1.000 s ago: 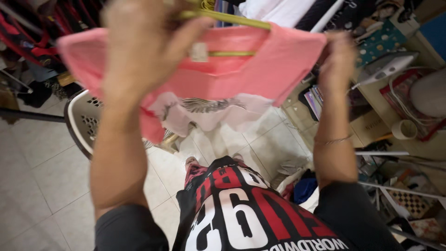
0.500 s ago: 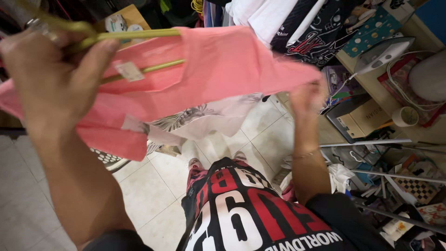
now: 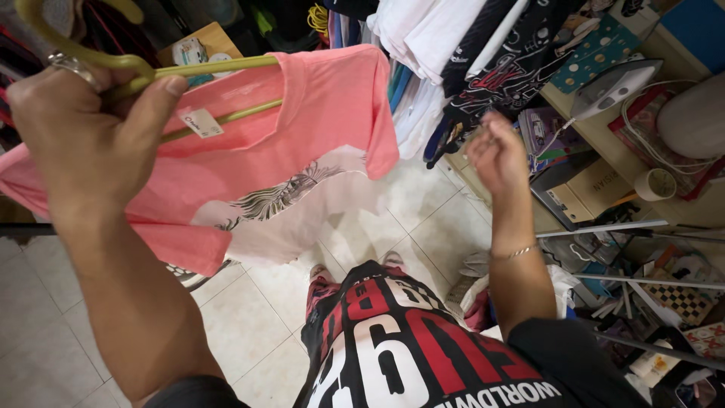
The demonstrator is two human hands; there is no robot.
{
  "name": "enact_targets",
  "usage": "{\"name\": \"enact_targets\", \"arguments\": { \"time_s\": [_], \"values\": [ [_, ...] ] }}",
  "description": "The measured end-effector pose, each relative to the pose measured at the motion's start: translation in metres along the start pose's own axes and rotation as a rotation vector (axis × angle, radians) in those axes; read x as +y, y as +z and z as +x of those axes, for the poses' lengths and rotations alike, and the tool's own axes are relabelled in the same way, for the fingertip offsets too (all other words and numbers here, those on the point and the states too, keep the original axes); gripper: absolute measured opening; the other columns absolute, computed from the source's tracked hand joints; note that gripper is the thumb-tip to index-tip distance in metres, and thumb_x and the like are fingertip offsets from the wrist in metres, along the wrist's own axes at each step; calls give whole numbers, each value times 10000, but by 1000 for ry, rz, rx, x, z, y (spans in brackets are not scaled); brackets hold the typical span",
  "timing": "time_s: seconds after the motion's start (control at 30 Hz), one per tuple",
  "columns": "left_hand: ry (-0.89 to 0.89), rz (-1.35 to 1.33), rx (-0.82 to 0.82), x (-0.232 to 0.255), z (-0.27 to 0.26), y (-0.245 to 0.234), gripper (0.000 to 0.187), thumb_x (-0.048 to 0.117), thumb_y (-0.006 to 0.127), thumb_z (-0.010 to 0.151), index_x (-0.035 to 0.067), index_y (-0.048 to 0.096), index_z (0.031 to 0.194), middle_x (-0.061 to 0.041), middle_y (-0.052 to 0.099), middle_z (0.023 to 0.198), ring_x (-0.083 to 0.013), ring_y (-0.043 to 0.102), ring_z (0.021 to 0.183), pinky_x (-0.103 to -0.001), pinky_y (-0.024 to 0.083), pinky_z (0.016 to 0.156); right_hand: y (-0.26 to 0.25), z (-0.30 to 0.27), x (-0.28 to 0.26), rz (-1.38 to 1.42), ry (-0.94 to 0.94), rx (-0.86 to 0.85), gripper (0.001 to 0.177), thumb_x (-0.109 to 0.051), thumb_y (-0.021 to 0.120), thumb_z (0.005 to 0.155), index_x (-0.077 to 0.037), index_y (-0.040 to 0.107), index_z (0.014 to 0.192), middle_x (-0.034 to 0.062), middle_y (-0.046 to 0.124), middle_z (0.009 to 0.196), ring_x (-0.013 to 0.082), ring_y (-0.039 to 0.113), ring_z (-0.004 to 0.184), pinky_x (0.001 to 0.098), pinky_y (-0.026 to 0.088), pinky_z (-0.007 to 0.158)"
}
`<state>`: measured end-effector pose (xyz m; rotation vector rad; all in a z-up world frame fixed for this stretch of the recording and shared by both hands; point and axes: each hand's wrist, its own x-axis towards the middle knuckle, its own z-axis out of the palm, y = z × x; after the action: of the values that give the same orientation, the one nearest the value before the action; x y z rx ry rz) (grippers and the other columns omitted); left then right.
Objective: The person takes t-shirts from a laundry basket, places each on a hanger, and hangs them on a clothing rack. The person handles a white t-shirt, a black graphic t-shirt, and a pink t-shirt in sequence.
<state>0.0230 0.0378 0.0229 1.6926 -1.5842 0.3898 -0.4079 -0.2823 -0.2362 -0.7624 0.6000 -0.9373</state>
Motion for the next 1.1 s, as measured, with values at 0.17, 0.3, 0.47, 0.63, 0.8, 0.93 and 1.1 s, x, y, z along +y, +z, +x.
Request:
{"name": "enact_targets", "arguments": {
  "time_s": [0.17,0.3,0.47,0.63,0.8,0.93,1.1],
  "values": [
    [-19,-85,-3,-10,-10,-13,206,86,759,995,-115,717,992,-122,678,806,-128,657,728,-239,494,680,36,1,84,-375,479,54,713,-673,428,935,-47,671,1176,55,736,1013,211,678,973,417,499,918],
    [-141,-48,-45,-10,-12,-24,280,163,815,1013,-106,739,992,-136,638,733,-163,607,634,-278,440,607,59,34,131,-280,560,51,764,-706,421,922,-41,647,1225,49,735,1056,208,670,1038,417,483,964],
    [-26,23,-36,-10,-12,-30,255,115,855,1023,-100,742,946,-138,644,729,-172,606,625,-272,427,596,70,78,156,-230,569,-186,617,-624,577,1077,-41,553,1279,59,596,1050,216,573,953,433,477,972],
    [-78,-37,-30,-10,-19,-39,220,100,830,1014,-99,744,977,-129,656,743,-167,621,632,-260,438,604,76,48,148,220,391,-345,473,-421,549,1035,-34,587,1305,96,663,1169,234,642,1004,407,493,894],
    [-176,-72,-74,-16,-17,-45,266,153,841,1029,-83,742,959,-114,629,673,-158,626,597,-266,425,561,106,28,140,213,480,-322,460,-327,548,1016,-33,616,1364,128,695,1299,265,669,1112,409,497,898],
    [-27,48,-30,-29,-13,-38,257,108,880,991,-105,748,931,-162,635,698,-213,623,638,-314,442,603,105,40,120,153,143,-245,383,-242,598,1038,-43,574,1364,98,628,1394,254,597,1324,435,447,1217],
    [-20,48,15,-41,-8,-36,254,122,873,959,-96,754,909,-147,657,717,-214,652,611,-316,460,566,57,24,70,419,-117,-46,373,-322,583,971,-43,642,1212,142,658,1353,327,599,1328,567,435,1182]
  ]
}}
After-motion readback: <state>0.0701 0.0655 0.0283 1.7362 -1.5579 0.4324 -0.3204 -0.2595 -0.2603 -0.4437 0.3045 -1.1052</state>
